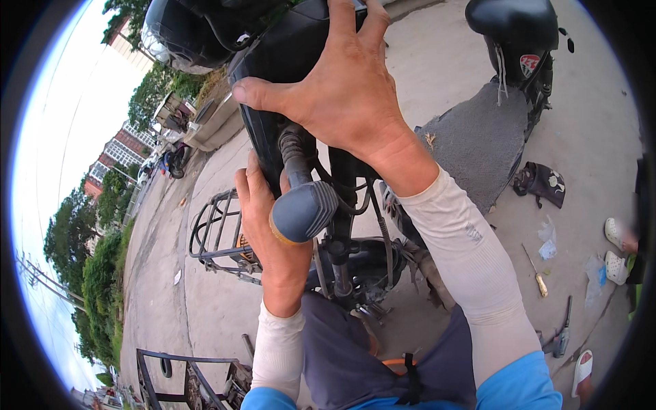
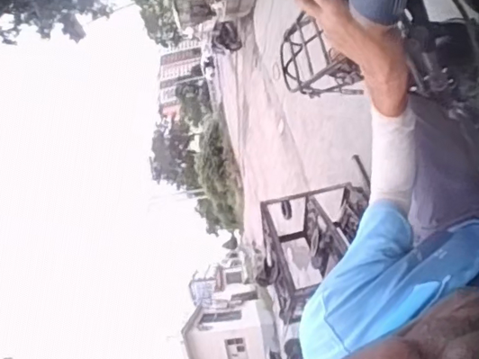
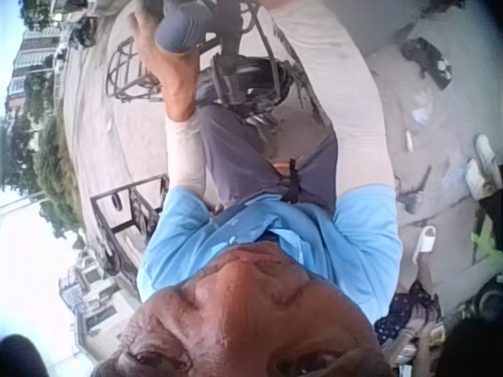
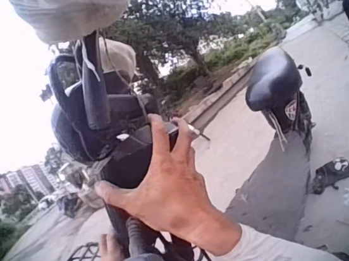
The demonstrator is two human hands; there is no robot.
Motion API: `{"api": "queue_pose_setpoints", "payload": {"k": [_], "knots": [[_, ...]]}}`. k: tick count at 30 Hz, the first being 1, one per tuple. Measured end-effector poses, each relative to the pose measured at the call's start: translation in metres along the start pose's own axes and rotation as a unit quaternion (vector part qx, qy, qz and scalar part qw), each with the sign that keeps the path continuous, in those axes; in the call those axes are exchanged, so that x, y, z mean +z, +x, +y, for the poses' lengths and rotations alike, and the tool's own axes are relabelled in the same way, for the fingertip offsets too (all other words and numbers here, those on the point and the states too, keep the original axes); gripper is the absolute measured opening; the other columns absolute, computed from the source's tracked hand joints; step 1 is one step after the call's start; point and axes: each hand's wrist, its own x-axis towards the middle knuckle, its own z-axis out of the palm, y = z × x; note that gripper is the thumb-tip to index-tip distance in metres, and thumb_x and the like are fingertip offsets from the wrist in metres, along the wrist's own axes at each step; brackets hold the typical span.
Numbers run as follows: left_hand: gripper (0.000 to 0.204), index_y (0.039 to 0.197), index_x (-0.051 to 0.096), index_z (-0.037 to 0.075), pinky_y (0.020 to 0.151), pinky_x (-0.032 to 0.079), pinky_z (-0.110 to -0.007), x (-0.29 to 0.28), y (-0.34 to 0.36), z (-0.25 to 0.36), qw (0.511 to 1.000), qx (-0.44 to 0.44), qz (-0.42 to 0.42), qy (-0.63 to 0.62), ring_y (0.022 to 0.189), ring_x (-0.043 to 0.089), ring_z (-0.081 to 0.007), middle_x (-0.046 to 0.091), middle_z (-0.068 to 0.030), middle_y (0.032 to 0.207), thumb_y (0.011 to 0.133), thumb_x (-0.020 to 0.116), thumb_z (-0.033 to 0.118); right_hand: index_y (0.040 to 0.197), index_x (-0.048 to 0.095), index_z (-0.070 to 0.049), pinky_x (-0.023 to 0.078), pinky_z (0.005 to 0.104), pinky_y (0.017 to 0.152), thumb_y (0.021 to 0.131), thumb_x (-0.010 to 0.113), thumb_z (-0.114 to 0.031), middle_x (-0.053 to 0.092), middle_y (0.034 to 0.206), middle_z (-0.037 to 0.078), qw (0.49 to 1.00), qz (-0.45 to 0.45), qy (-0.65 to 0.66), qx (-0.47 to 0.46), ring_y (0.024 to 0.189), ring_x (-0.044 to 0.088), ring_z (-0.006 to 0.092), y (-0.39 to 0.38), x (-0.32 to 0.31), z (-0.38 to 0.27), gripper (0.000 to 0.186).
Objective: The person uses a screwdriver to tighten screws on the front panel of a scooter. They repeatedly adjust the panel and turn the screwdriver to secure the screws.
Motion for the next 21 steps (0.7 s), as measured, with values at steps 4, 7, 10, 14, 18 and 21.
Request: {"api": "queue_pose_setpoints", "payload": {"k": [4,7,10,14,18,21], "knots": [[0.048,0.134,0.061,-0.006,0.09,0.052,-0.046,-0.001,0.0,-0.003,1.0,0.008,0.015,-0.021,0.103,0.063,-0.0434,0.061,-0.0228,0.115,0.087,0.07,-0.009,0.166,0.019,0.005,0.039,0.0678,0.12,0.078,0.091,-0.062,0.022,0.163,0.041,0.999,0.018,-0.047,-0.005,0.153,0.028,0.064,-0.002,0.006,-0.006,0.133],[0.046,0.134,0.062,-0.007,0.092,0.052,-0.046,0.0,0.0,-0.005,0.999,0.03,0.009,0.02,0.106,0.064,-0.0442,0.063,-0.0235,0.119,0.088,0.068,-0.01,0.165,0.019,0.008,0.035,0.0707,0.122,0.08,0.091,-0.06,0.023,0.165,0.039,0.986,0.058,-0.143,-0.059,0.155,0.024,0.0634,0.021,0.023,0.02,0.13],[0.045,0.134,0.063,-0.007,0.097,0.051,-0.046,-0.002,0.0,-0.006,0.998,0.035,0.0,0.043,0.112,0.064,-0.0456,0.064,-0.0243,0.125,0.089,0.067,-0.01,0.163,0.02,0.012,0.032,0.0716,0.123,0.081,0.091,-0.056,0.025,0.165,0.037,0.985,0.084,-0.125,-0.09,0.155,0.023,0.0632,0.021,0.036,0.016,0.128],[0.045,0.135,0.063,-0.008,0.104,0.05,-0.044,-0.007,0.001,0.001,1.0,0.011,-0.016,-0.024,0.117,0.065,-0.0447,0.065,-0.0242,0.127,0.09,0.066,-0.009,0.162,0.02,0.013,0.033,0.0702,0.123,0.08,0.092,-0.052,0.028,0.162,0.035,0.983,0.091,-0.127,-0.096,0.152,0.026,0.0613,0.021,0.039,0.017,0.127],[0.048,0.139,0.06,-0.007,0.102,0.052,-0.043,-0.015,0.003,0.002,0.998,0.038,-0.029,0.031,0.111,0.068,-0.0442,0.067,-0.024,0.126,0.091,0.065,-0.004,0.161,0.022,0.013,0.034,0.0693,0.122,0.08,0.091,-0.051,0.031,0.16,0.034,0.979,0.118,-0.109,-0.129,0.15,0.028,0.0581,0.021,0.041,0.022,0.124],[0.049,0.139,0.059,-0.007,0.103,0.051,-0.044,-0.021,0.015,0.022,0.99,-0.099,-0.1,0.026,0.112,0.067,-0.0458,0.067,-0.0249,0.125,0.091,0.066,-0.002,0.16,0.025,0.013,0.034,0.0676,0.123,0.081,0.091,-0.053,0.032,0.159,0.034,0.984,0.096,-0.105,-0.107,0.151,0.028,0.0557,0.02,0.033,0.021,0.123]]}}
